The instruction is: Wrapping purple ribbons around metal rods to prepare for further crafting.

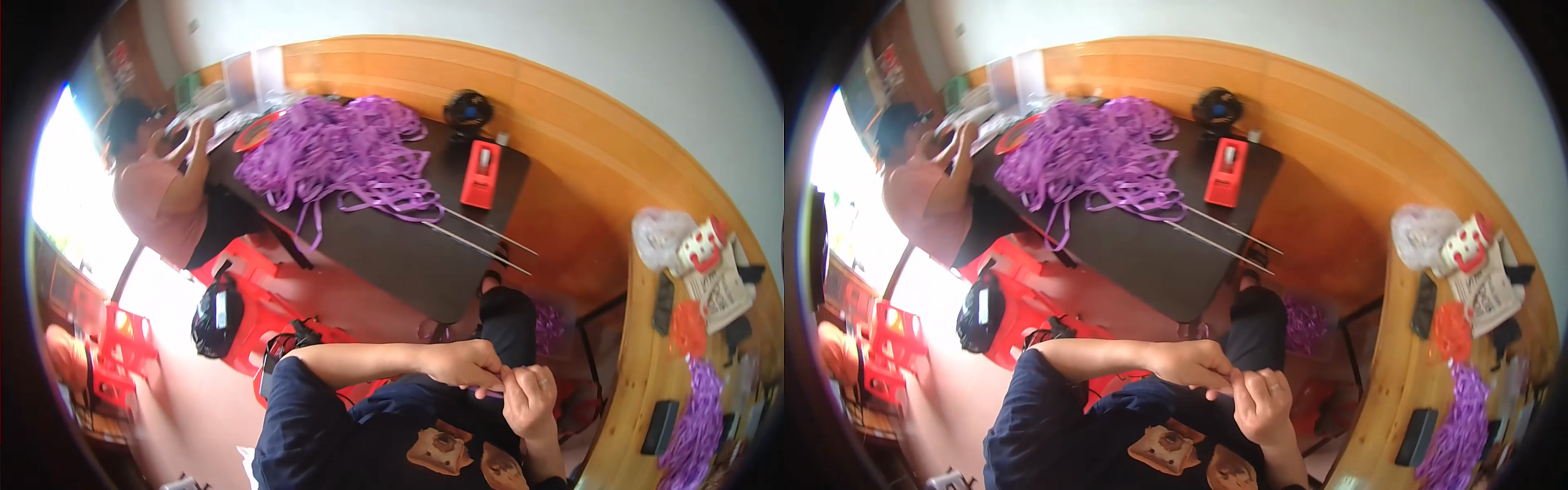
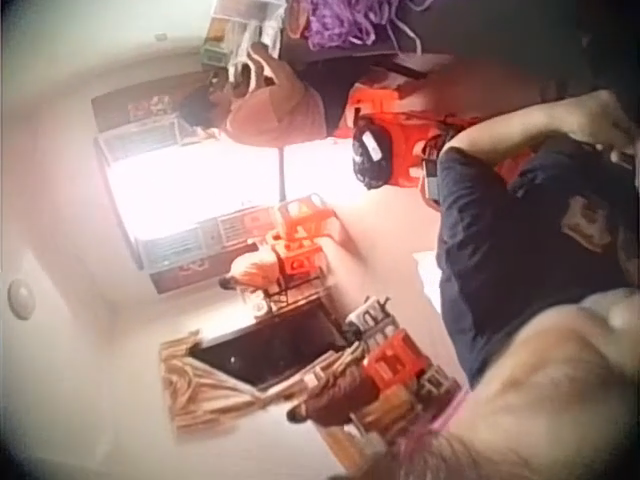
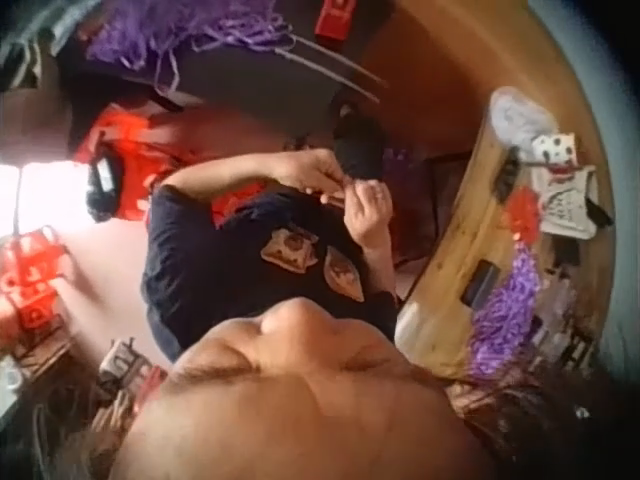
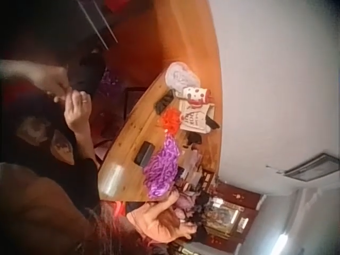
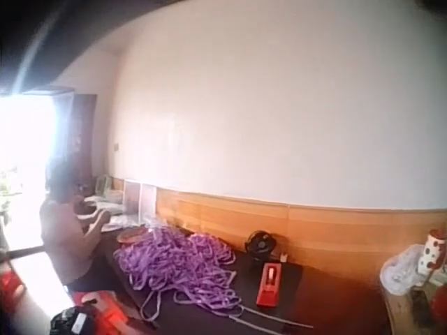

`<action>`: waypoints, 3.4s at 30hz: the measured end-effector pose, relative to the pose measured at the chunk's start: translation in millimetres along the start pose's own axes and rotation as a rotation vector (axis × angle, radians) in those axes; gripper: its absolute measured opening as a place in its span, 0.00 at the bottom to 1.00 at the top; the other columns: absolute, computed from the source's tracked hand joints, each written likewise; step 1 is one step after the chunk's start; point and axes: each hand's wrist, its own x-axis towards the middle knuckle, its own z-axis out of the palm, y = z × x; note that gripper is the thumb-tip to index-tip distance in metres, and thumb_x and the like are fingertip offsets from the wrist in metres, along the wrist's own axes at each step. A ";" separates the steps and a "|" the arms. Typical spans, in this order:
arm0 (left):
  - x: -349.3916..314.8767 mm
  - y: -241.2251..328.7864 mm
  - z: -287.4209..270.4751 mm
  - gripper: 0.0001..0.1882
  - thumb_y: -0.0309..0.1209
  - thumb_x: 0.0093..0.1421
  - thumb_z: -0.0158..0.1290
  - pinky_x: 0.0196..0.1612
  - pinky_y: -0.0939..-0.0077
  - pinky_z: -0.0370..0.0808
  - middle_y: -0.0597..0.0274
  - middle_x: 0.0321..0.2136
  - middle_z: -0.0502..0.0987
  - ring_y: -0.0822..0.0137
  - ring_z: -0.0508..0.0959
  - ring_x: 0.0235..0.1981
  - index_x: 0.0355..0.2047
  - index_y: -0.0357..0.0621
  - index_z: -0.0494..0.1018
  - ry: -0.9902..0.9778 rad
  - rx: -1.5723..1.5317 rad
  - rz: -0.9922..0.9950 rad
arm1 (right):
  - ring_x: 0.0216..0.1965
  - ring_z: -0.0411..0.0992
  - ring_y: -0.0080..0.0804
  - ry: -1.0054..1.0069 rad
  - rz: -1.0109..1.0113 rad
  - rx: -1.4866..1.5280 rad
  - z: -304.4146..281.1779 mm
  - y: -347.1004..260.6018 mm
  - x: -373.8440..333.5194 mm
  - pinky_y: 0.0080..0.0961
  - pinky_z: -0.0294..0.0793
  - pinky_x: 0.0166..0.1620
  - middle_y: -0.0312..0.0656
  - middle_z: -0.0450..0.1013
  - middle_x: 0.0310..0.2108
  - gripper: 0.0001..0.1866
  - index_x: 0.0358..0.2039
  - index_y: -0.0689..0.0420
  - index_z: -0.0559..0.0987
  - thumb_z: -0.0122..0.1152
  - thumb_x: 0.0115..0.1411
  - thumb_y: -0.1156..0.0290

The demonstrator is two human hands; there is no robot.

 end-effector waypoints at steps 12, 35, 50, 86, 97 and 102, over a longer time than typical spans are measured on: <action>-38.3 5.5 -8.7 0.09 0.29 0.60 0.55 0.23 0.73 0.66 0.60 0.17 0.73 0.72 0.70 0.18 0.28 0.33 0.75 0.088 0.070 0.424 | 0.22 0.67 0.37 0.178 0.109 0.216 -18.9 -13.5 4.7 0.29 0.66 0.25 0.42 0.67 0.20 0.04 0.28 0.62 0.77 0.56 0.49 0.78; -181.6 -93.4 -169.1 0.08 0.35 0.64 0.50 0.18 0.87 0.59 0.72 0.24 0.76 0.80 0.68 0.18 0.33 0.47 0.74 1.228 -1.208 0.864 | 0.37 0.64 0.27 1.242 0.527 1.847 -23.3 114.4 -70.2 0.27 0.64 0.43 0.36 0.67 0.32 0.07 0.35 0.59 0.71 0.56 0.62 0.70; -164.3 -77.4 -154.0 0.07 0.31 0.61 0.55 0.13 0.88 0.56 0.60 0.25 0.77 0.79 0.66 0.14 0.30 0.42 0.71 1.256 -1.307 0.932 | 0.43 0.67 0.30 1.139 0.520 1.884 -8.9 133.1 -113.0 0.30 0.66 0.49 0.42 0.69 0.40 0.13 0.45 0.64 0.73 0.53 0.64 0.69; -143.6 -69.0 -130.7 0.21 0.41 0.65 0.48 0.26 0.78 0.73 0.59 0.26 0.74 0.67 0.75 0.23 0.39 0.29 0.73 1.447 -0.780 0.536 | 0.32 0.61 0.23 1.216 0.591 1.776 -26.5 124.3 -120.3 0.22 0.58 0.37 0.33 0.66 0.30 0.12 0.46 0.60 0.72 0.51 0.65 0.69; -140.6 -56.8 -129.3 0.15 0.26 0.65 0.44 0.38 0.74 0.77 0.53 0.33 0.74 0.62 0.77 0.32 0.46 0.24 0.69 1.256 -0.800 0.570 | 0.32 0.62 0.22 1.213 0.626 1.772 -28.6 126.5 -126.7 0.20 0.59 0.37 0.33 0.66 0.29 0.14 0.49 0.60 0.71 0.52 0.64 0.69; -135.6 -56.9 -129.0 0.15 0.24 0.63 0.48 0.35 0.77 0.77 0.57 0.31 0.76 0.66 0.78 0.30 0.48 0.27 0.70 1.117 -0.723 0.599 | 0.29 0.60 0.21 1.184 0.579 1.813 -34.3 128.4 -126.4 0.19 0.58 0.34 0.32 0.65 0.27 0.15 0.49 0.60 0.72 0.53 0.63 0.70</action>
